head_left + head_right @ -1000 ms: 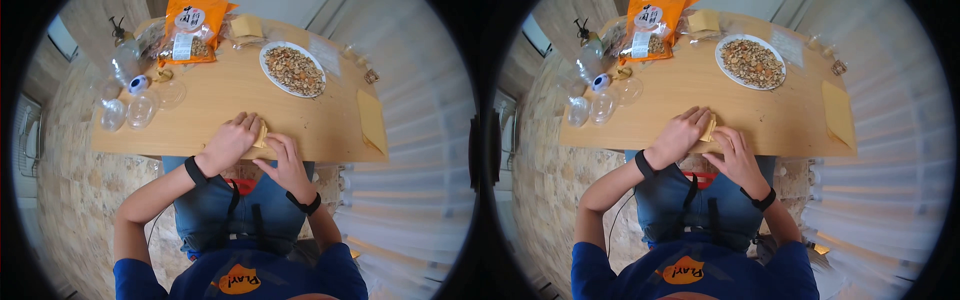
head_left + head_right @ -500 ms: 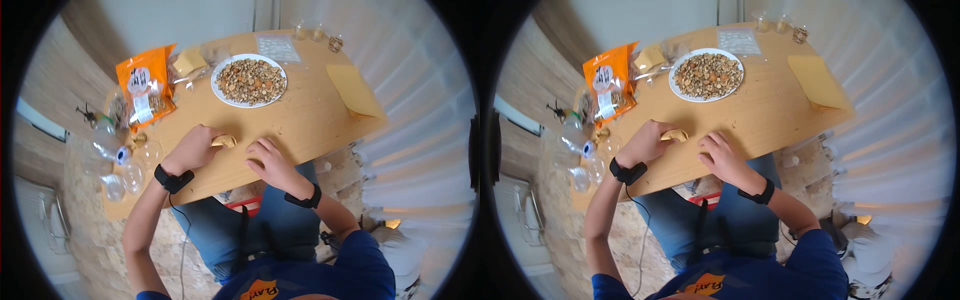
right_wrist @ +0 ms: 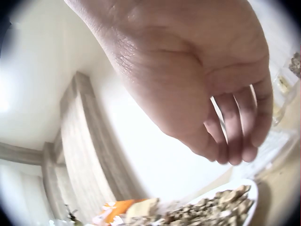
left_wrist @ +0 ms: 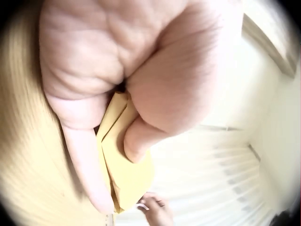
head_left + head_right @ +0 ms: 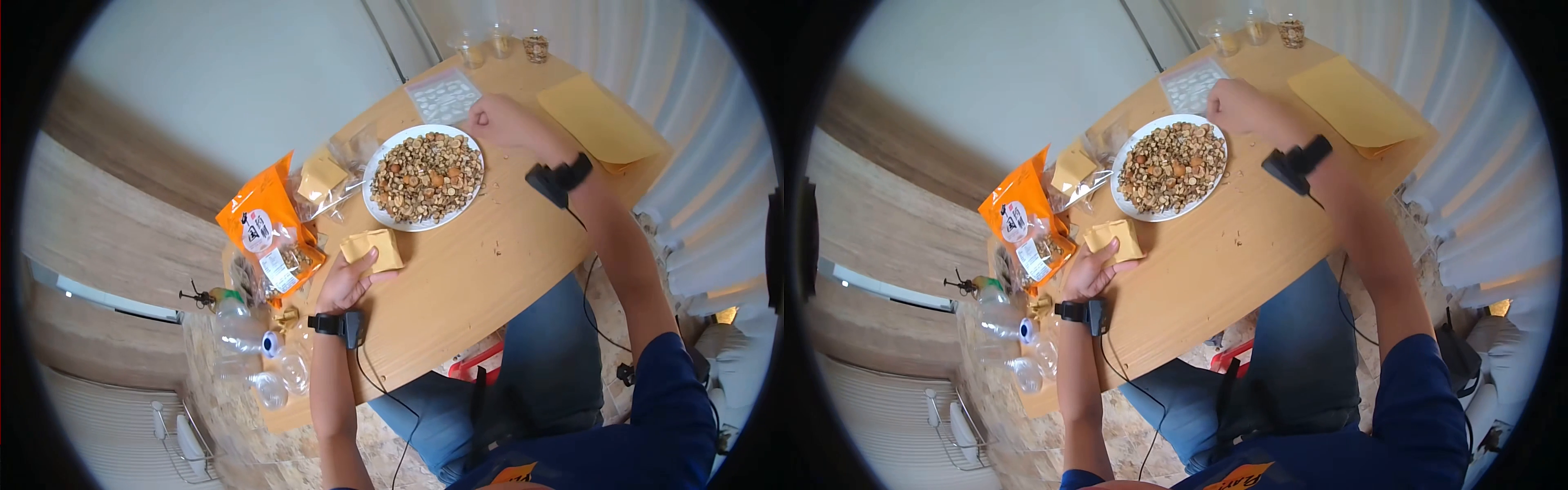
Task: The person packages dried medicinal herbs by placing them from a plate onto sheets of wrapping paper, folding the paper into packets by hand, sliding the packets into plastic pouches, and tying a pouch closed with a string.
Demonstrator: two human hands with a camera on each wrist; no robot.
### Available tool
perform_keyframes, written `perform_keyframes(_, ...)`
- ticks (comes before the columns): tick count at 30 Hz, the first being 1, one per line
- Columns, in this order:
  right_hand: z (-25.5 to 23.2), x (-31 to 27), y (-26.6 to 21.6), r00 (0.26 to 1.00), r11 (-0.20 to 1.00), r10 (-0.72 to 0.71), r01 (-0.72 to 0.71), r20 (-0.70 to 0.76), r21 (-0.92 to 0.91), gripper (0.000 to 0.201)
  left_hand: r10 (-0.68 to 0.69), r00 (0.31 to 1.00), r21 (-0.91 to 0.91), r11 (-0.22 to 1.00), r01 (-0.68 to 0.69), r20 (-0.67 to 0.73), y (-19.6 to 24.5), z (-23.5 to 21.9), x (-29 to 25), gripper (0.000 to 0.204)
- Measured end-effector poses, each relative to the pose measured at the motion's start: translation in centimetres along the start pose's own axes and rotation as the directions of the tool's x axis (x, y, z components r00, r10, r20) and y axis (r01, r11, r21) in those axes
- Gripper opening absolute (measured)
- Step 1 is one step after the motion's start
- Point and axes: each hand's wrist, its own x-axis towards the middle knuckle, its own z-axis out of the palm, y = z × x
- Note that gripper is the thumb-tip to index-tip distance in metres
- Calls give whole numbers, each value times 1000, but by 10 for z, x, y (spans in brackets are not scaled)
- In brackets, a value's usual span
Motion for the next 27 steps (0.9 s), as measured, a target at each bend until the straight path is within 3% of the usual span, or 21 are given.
perform_keyframes(1,2,15,15,993,980,68,-48,97,-195,9,-3,1000,-2,1000,3,1,-1,-2,0,44)
perform_keyframes(2,8,29,29,993,980,66,-45,101,-196,9,-14,1000,-22,1000,14,17,-1,-4,-2,44)
perform_keyframes(4,21,50,43,975,910,193,-137,108,-392,20,-21,1000,-53,998,22,20,-1,-8,-1,44)
perform_keyframes(7,33,60,50,969,872,210,-126,129,-473,30,-32,999,-69,997,34,32,-3,-7,0,46)
perform_keyframes(8,38,61,50,971,873,200,-115,134,-474,30,-26,1000,-77,997,27,13,-2,-3,-1,45)
perform_keyframes(10,48,58,50,987,904,158,-149,-9,-400,33,-24,1000,-86,996,23,-9,-3,-3,-2,45)
perform_keyframes(13,57,52,50,991,928,125,-131,-41,-350,42,-36,999,-71,997,35,-10,-8,-5,-3,43)
perform_keyframes(16,59,51,61,997,909,73,-80,-33,-409,47,-34,999,-80,996,34,7,-8,-6,-2,42)
perform_keyframes(20,63,55,78,990,919,140,-142,-32,-368,47,-24,1000,-81,996,25,18,-10,-8,-1,42)
perform_keyframes(25,54,58,75,990,916,124,-87,72,-392,28,-31,999,-94,995,34,31,-10,-9,-1,42)
perform_keyframes(27,51,59,73,991,920,125,-99,43,-379,24,0,1000,-63,998,-1,-4,-9,-6,-2,42)
